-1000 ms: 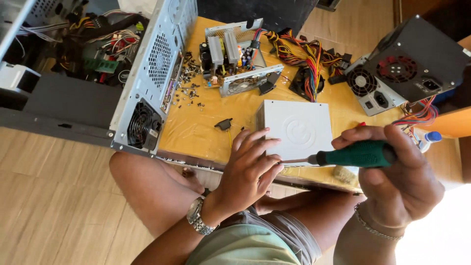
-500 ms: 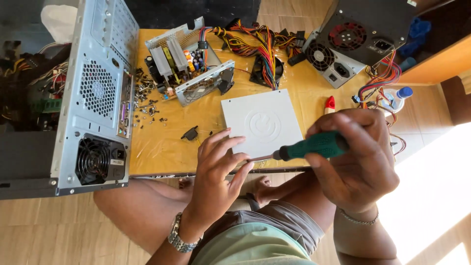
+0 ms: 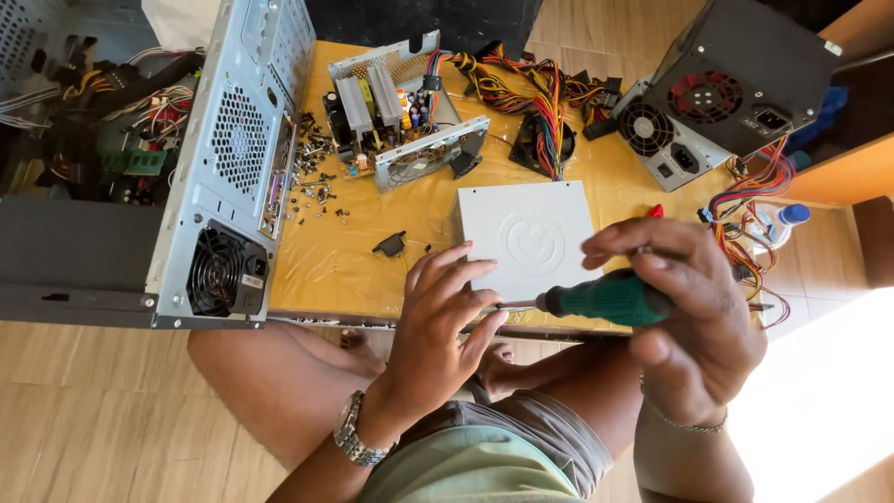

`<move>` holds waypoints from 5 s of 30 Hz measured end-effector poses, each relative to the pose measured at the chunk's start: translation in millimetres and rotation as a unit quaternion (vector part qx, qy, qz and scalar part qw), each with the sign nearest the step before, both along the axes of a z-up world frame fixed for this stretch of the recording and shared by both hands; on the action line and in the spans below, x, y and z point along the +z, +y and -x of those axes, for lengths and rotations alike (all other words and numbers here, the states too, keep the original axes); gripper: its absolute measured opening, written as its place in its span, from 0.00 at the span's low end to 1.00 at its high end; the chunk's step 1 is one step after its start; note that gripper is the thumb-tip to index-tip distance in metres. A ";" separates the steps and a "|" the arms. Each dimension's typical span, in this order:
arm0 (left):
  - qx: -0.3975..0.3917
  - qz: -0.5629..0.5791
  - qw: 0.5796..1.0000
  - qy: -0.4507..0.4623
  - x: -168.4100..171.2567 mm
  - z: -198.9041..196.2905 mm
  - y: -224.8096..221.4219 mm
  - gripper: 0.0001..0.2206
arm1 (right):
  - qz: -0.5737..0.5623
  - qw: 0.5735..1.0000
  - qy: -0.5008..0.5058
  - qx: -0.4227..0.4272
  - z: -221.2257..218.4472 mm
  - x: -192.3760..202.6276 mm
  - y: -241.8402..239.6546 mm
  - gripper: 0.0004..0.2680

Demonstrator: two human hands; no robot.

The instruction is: Disassembling a computer power supply unit and internal circuit boards using a screwdriver.

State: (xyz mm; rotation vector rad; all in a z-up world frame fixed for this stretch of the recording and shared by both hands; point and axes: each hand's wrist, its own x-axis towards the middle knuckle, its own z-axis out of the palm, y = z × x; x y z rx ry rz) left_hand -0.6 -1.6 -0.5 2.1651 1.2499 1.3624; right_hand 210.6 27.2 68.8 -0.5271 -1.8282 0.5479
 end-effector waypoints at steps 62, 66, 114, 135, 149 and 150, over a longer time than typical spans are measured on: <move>0.117 -0.013 0.908 0.402 21.0 -25.5 2.7 0.04 | 0.018 0.927 -0.370 -0.066 -48.7 -35.2 13.1 0.02; 0.145 0.003 0.898 0.415 18.5 -32.5 5.7 0.06 | 0.034 0.926 -0.372 -0.064 -52.9 -38.9 14.0 0.03; 0.314 0.011 0.926 0.211 -73.9 93.5 49.4 0.07 | -0.006 0.938 -0.272 -0.217 -47.8 -77.5 -3.0 0.02; -0.098 0.122 0.987 -0.040 -24.6 16.8 35.9 0.60 | 0.262 0.923 -0.212 -0.185 -53.1 -84.8 -12.9 0.29; -0.103 0.127 0.984 -0.072 -13.8 1.6 40.2 0.54 | 0.179 0.922 -0.197 -0.281 -47.5 -110.8 -17.3 0.24; -0.096 0.122 0.985 -0.069 -13.2 0.7 40.3 0.53 | 0.184 0.924 -0.192 -0.274 -47.0 -108.9 -16.9 0.23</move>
